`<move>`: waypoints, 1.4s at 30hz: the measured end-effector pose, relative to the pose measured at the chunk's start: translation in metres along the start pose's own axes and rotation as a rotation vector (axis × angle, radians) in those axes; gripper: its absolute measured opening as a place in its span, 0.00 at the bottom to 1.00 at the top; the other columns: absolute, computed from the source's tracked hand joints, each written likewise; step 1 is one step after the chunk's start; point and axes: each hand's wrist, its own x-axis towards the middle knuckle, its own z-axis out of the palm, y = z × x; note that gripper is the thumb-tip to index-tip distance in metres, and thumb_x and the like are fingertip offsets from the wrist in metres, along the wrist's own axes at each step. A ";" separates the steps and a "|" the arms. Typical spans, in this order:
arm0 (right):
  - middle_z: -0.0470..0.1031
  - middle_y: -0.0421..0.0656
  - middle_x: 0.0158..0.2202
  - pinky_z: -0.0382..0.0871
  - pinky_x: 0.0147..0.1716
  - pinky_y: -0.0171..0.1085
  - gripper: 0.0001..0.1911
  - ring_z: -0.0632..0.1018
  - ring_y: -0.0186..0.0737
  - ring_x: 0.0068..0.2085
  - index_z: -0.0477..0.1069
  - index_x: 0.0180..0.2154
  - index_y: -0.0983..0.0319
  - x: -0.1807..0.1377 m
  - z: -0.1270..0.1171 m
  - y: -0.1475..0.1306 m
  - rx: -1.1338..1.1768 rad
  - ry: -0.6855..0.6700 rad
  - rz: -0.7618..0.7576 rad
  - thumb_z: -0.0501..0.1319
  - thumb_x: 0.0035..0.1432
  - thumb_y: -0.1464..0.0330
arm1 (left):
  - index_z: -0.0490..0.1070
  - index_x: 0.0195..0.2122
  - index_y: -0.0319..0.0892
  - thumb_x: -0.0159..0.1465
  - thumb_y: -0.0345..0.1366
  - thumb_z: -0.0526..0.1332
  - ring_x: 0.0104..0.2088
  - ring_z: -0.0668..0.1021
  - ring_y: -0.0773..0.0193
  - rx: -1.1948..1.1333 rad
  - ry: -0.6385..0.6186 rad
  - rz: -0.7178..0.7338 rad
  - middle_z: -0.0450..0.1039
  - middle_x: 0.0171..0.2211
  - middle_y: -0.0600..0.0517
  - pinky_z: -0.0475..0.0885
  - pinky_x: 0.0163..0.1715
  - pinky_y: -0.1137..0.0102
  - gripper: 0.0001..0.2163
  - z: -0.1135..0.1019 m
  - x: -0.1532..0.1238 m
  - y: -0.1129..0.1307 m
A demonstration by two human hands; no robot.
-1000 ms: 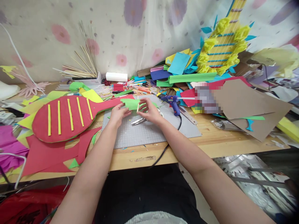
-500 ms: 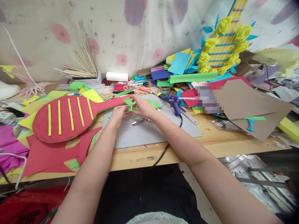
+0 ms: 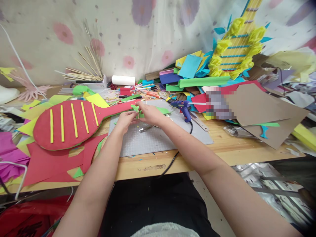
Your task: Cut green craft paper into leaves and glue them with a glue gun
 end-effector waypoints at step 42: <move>0.73 0.36 0.22 0.74 0.34 0.34 0.14 0.76 0.30 0.25 0.61 0.28 0.62 -0.007 0.039 -0.002 1.510 0.324 0.651 0.67 0.46 0.73 | 0.71 0.26 0.38 0.49 0.28 0.64 0.21 0.74 0.71 -0.375 0.158 -0.006 0.73 0.20 0.54 0.68 0.26 0.76 0.03 0.025 -0.001 -0.009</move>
